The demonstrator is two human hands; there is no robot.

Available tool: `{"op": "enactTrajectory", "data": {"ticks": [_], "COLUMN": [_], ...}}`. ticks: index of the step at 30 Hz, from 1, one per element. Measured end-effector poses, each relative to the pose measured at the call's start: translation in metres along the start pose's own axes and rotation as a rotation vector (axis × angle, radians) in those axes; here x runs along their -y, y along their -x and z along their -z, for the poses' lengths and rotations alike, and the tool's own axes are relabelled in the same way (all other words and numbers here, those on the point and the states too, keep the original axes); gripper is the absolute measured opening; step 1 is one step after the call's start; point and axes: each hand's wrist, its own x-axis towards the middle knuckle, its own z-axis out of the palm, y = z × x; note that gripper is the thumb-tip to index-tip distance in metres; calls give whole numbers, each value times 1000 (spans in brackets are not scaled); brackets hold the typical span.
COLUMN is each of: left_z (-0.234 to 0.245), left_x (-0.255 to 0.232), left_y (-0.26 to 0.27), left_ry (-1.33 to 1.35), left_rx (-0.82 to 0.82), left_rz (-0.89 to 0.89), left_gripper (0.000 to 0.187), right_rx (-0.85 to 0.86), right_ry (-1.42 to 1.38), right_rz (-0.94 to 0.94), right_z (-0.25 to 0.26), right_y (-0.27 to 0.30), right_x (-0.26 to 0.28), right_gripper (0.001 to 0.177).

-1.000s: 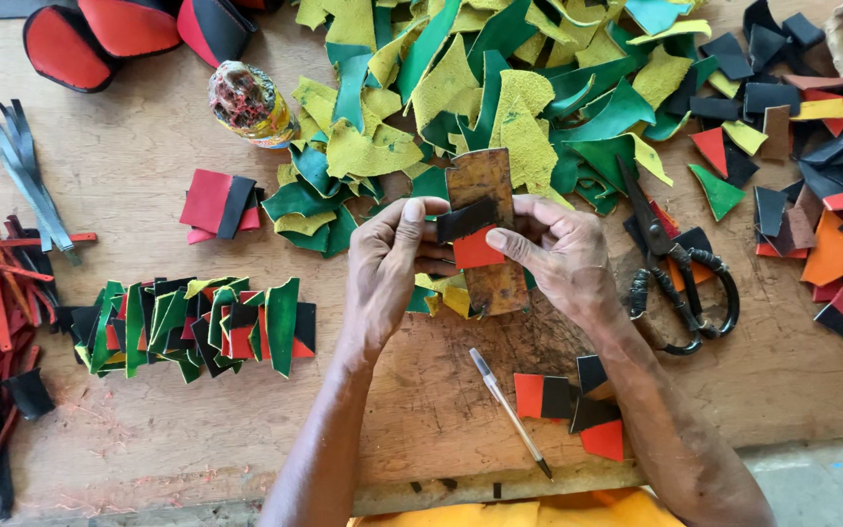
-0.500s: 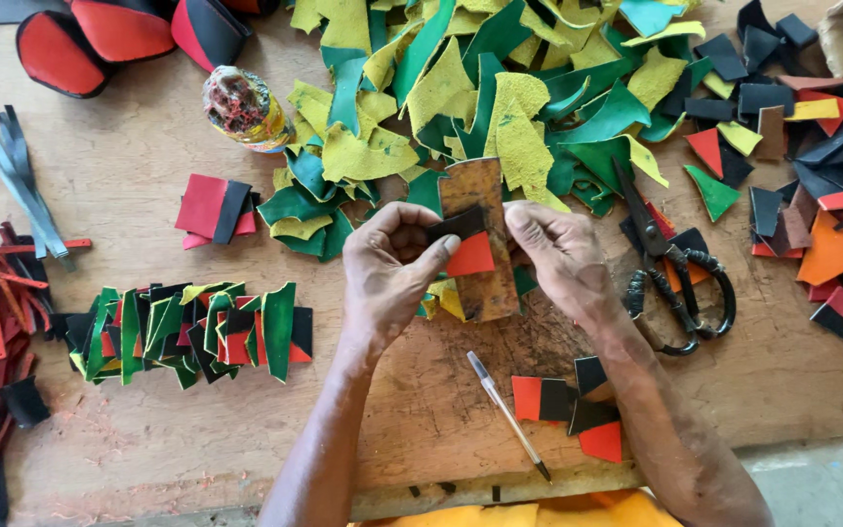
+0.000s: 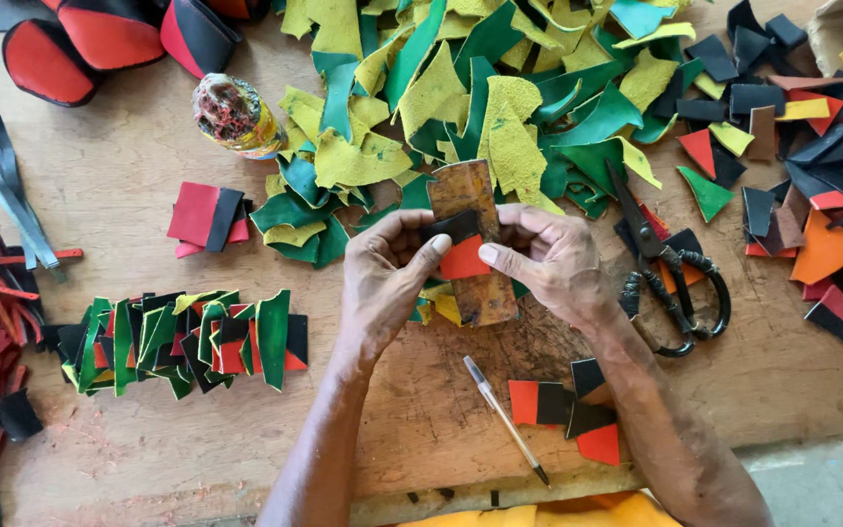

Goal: The person uses shears to cut small pieces of red, black, and green material on a wooden workbench. They repeatedly pick up pieces, trim them, and place them into a growing stack. The workspace contains piles of cut scraps and finished red-and-black items nearby.

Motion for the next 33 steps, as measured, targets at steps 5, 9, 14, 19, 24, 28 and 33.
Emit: {"op": "enactTrajectory", "data": {"ticks": [5, 9, 14, 19, 24, 28, 33], "left_z": [4, 5, 3, -2, -10, -11, -7], "left_x": [2, 2, -3, -14, -20, -14, -2], "left_y": [0, -1, -1, 4, 5, 4, 3], "left_ry": [20, 13, 19, 42, 106, 25, -17], "left_rx": [7, 14, 19, 32, 94, 60, -8], "left_rz": [3, 23, 29, 1, -5, -15, -118], "left_gripper": [32, 31, 28, 27, 33, 27, 26], "right_rx": [15, 48, 73, 30, 8, -16, -24], "right_ry": [-37, -57, -85, 8, -110, -119, -133], "right_rz": [9, 8, 1, -36, 3, 66, 49], "right_z": [1, 1, 1, 0, -8, -17, -22], "right_y": [-1, -2, -2, 1, 3, 4, 4], "right_x": [-3, -3, 2, 10, 9, 4, 6], "right_gripper": [45, 43, 41, 35, 32, 29, 30]}}
